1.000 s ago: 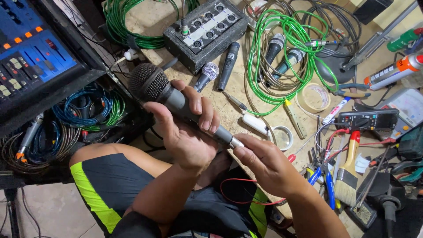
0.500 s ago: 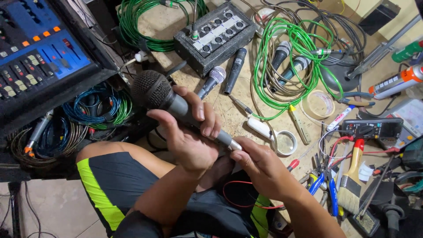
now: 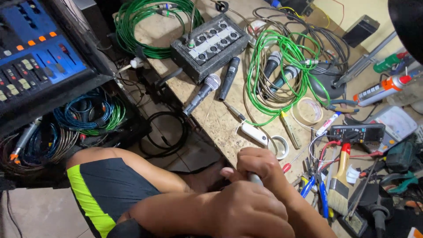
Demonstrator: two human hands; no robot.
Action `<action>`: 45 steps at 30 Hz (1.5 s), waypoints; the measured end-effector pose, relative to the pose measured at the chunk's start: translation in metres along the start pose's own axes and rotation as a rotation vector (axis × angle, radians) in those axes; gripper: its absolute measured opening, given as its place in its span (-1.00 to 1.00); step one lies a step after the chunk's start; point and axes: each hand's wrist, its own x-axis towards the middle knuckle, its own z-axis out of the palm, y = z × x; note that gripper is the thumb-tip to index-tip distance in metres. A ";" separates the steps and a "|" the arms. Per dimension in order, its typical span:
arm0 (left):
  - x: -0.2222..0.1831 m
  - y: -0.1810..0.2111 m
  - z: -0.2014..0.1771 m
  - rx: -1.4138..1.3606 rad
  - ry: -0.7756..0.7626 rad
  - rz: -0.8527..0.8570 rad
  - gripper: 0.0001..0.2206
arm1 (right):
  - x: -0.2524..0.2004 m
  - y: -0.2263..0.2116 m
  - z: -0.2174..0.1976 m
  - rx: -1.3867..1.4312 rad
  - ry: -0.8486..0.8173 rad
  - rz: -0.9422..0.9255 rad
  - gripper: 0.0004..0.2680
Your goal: Testing and troubleshooting various microphones using a mixer, multimeter, and contact cleaner.
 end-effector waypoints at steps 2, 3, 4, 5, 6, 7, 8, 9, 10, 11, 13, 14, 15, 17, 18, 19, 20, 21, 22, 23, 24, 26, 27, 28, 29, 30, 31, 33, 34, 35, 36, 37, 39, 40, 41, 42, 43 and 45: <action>-0.013 -0.006 0.010 -0.149 -0.341 -0.234 -0.71 | 0.003 -0.016 0.000 0.002 0.064 -0.095 -0.65; -0.010 0.000 0.012 -0.164 -0.344 -0.237 -0.71 | 0.004 -0.018 0.000 0.003 0.069 -0.080 -0.65; -0.007 0.006 0.014 -0.092 -0.262 -0.143 -0.68 | 0.005 -0.019 0.000 0.010 0.086 -0.111 -0.66; -0.003 0.012 0.016 -0.023 -0.183 -0.050 -0.64 | 0.005 -0.021 0.001 0.017 0.107 -0.142 -0.67; -0.001 0.020 0.014 -0.038 -0.189 -0.056 -0.64 | 0.005 -0.021 0.002 0.018 0.116 -0.127 -0.67; 0.002 0.026 0.011 0.016 -0.135 -0.029 -0.67 | 0.006 -0.021 0.003 0.042 0.146 -0.156 -0.67; 0.006 0.032 0.007 0.069 -0.082 -0.001 -0.65 | 0.007 -0.020 0.003 0.065 0.176 -0.185 -0.67; -0.006 0.021 0.007 0.058 -0.096 -0.006 -0.65 | 0.005 -0.017 0.002 0.065 0.192 -0.176 -0.67; -0.019 0.009 0.006 0.205 -0.022 0.049 -0.48 | 0.003 -0.014 0.001 0.064 0.168 -0.186 -0.66; -0.032 -0.002 0.005 0.356 0.053 0.106 -0.30 | 0.002 -0.011 0.000 0.066 0.142 -0.199 -0.65; -0.031 -0.035 -0.004 0.433 0.426 0.246 -0.49 | 0.003 -0.014 -0.003 0.072 0.160 -0.187 -0.67; -0.031 -0.050 -0.009 0.500 0.823 0.368 -0.51 | 0.004 -0.016 -0.003 0.075 0.163 -0.179 -0.70; -0.051 -0.062 -0.018 0.501 0.812 0.365 -0.51 | 0.006 -0.013 -0.002 0.079 0.173 -0.180 -0.70; -0.092 -0.084 -0.036 0.795 1.117 -0.151 -0.45 | 0.008 -0.008 0.002 0.140 0.296 -0.248 -0.68; -0.131 -0.105 -0.042 0.797 1.110 -0.155 -0.45 | 0.010 -0.007 0.001 0.144 0.303 -0.246 -0.68; -0.172 -0.123 -0.045 0.829 1.037 -0.359 -0.71 | 0.010 -0.008 0.001 0.137 0.312 -0.248 -0.68; -0.214 -0.141 -0.047 0.855 0.956 -0.561 -0.93 | 0.011 -0.008 0.001 0.129 0.320 -0.250 -0.68; -0.220 -0.136 -0.050 0.856 0.953 -0.571 -0.93 | 0.011 -0.008 0.001 0.136 0.322 -0.243 -0.68; -0.227 -0.132 -0.053 0.810 0.576 -1.142 -0.82 | 0.012 -0.008 0.001 0.126 0.318 -0.242 -0.68; -0.233 -0.129 -0.055 0.697 0.139 -1.662 -0.71 | 0.012 -0.007 -0.001 0.113 0.312 -0.242 -0.68; -0.266 -0.143 -0.051 0.690 0.135 -1.668 -0.71 | 0.012 -0.006 0.000 0.116 0.311 -0.234 -0.68; -0.333 -0.171 -0.039 0.590 -0.654 -1.850 -0.69 | 0.011 -0.004 0.001 0.095 0.305 -0.228 -0.68; -0.279 -0.162 -0.041 0.579 -0.652 -1.856 -0.69 | 0.010 -0.004 0.001 0.100 0.298 -0.222 -0.68; -0.226 -0.144 -0.043 0.527 -0.655 -1.850 -0.61 | 0.008 -0.003 0.001 0.092 0.281 -0.212 -0.68; -0.176 -0.118 -0.047 0.481 -0.659 -1.842 -0.49 | 0.008 -0.003 0.001 0.084 0.268 -0.205 -0.68; -0.209 -0.137 -0.041 0.475 -0.657 -1.846 -0.49 | 0.009 -0.002 0.001 0.088 0.264 -0.203 -0.68; -0.241 -0.158 -0.034 0.449 -0.497 -1.807 -0.49 | 0.008 -0.002 0.002 0.085 0.263 -0.205 -0.68; -0.274 -0.179 -0.022 0.414 -0.341 -1.760 -0.48 | 0.008 -0.001 0.002 0.080 0.259 -0.201 -0.69; -0.275 -0.180 -0.018 0.399 -0.420 -1.736 -0.47 | 0.007 0.000 0.003 0.085 0.259 -0.197 -0.69; -0.277 -0.181 -0.015 0.386 -0.498 -1.711 -0.45 | 0.007 0.000 0.004 0.090 0.260 -0.195 -0.69; -0.276 -0.180 -0.015 0.382 -0.499 -1.710 -0.45 | 0.008 0.001 0.004 0.089 0.258 -0.192 -0.69; -0.277 -0.179 -0.017 0.386 -0.469 -1.712 -0.48 | 0.008 0.001 0.006 0.095 0.260 -0.191 -0.69; -0.279 -0.178 -0.018 0.388 -0.441 -1.718 -0.51 | 0.009 0.000 0.008 0.104 0.261 -0.189 -0.69; -0.281 -0.179 -0.019 0.387 -0.445 -1.721 -0.50 | 0.009 0.000 0.009 0.108 0.254 -0.188 -0.69; -0.282 -0.180 -0.020 0.388 -0.447 -1.723 -0.49 | 0.009 0.000 0.010 0.112 0.247 -0.189 -0.69; -0.285 -0.180 -0.018 0.386 -0.446 -1.726 -0.49 | 0.009 -0.001 0.010 0.115 0.246 -0.188 -0.69; -0.288 -0.183 -0.018 0.396 -0.445 -1.719 -0.50 | 0.010 -0.001 0.010 0.116 0.245 -0.186 -0.69; -0.289 -0.184 -0.017 0.405 -0.442 -1.710 -0.52 | 0.010 -0.002 0.010 0.116 0.243 -0.183 -0.69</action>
